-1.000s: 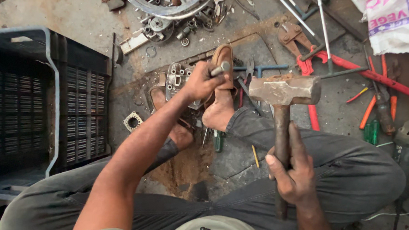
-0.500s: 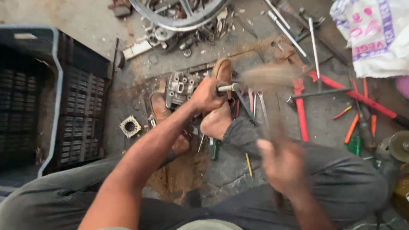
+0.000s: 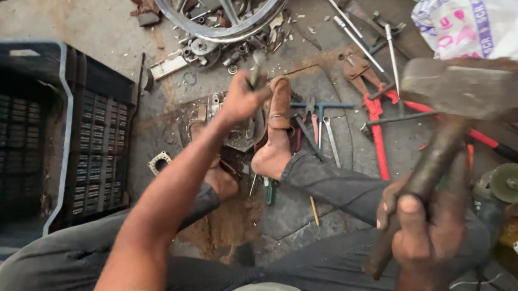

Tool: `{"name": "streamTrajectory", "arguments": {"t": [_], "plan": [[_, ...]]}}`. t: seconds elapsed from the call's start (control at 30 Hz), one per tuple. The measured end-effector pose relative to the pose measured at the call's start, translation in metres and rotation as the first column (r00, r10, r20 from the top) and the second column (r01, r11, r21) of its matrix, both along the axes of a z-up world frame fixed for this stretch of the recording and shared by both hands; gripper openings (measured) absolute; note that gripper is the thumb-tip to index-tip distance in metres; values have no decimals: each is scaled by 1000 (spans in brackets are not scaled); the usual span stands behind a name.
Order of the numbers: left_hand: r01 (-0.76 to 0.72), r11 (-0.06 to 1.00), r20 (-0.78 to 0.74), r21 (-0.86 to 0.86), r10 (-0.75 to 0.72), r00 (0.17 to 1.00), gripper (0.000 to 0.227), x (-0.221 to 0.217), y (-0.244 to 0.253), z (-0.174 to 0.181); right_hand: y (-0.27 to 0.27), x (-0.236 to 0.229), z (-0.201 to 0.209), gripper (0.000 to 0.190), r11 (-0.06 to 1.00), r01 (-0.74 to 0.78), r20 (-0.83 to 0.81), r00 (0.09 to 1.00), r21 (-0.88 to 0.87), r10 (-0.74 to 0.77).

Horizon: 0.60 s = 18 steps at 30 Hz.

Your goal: The person sits on the floor and uses a hammer and a metal punch to strike a component inside a disassembled engine cylinder head. They repeatedly reposition the punch and hammer to drive out a stuck part from the cylinder head.

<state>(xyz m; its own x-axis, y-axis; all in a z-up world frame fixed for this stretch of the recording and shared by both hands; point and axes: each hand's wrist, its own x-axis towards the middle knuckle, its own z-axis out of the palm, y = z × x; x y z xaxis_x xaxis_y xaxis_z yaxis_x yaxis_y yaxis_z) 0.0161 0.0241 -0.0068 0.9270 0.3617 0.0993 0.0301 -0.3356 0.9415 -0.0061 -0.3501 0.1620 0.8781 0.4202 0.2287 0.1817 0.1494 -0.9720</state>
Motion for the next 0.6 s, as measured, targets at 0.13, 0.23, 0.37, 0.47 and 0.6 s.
{"name": "streamTrajectory", "arguments": {"t": [0.13, 0.23, 0.37, 0.47, 0.6], "plan": [[-2, 952, -184, 305, 61, 981, 35, -11, 23, 38, 8, 14, -37, 77, 987, -115, -184, 978, -112, 94], [86, 664, -116, 743, 2, 993, 47, -30, 25, 51, 19, 19, -75, 77, 974, -184, -326, 936, -130, 133], [348, 572, -504, 743, 136, 853, 83, -51, 11, 45, 23, 26, -119, 73, 952, -210, -450, 888, -222, 91], [478, 524, -643, 705, 188, 742, 86, -56, 9, 30, 17, 27, -133, 74, 931, -222, -486, 872, -290, 56], [443, 509, -555, 738, 85, 827, 71, -65, 21, 15, 14, 31, -137, 72, 913, -225, -430, 901, -340, 62]]}}
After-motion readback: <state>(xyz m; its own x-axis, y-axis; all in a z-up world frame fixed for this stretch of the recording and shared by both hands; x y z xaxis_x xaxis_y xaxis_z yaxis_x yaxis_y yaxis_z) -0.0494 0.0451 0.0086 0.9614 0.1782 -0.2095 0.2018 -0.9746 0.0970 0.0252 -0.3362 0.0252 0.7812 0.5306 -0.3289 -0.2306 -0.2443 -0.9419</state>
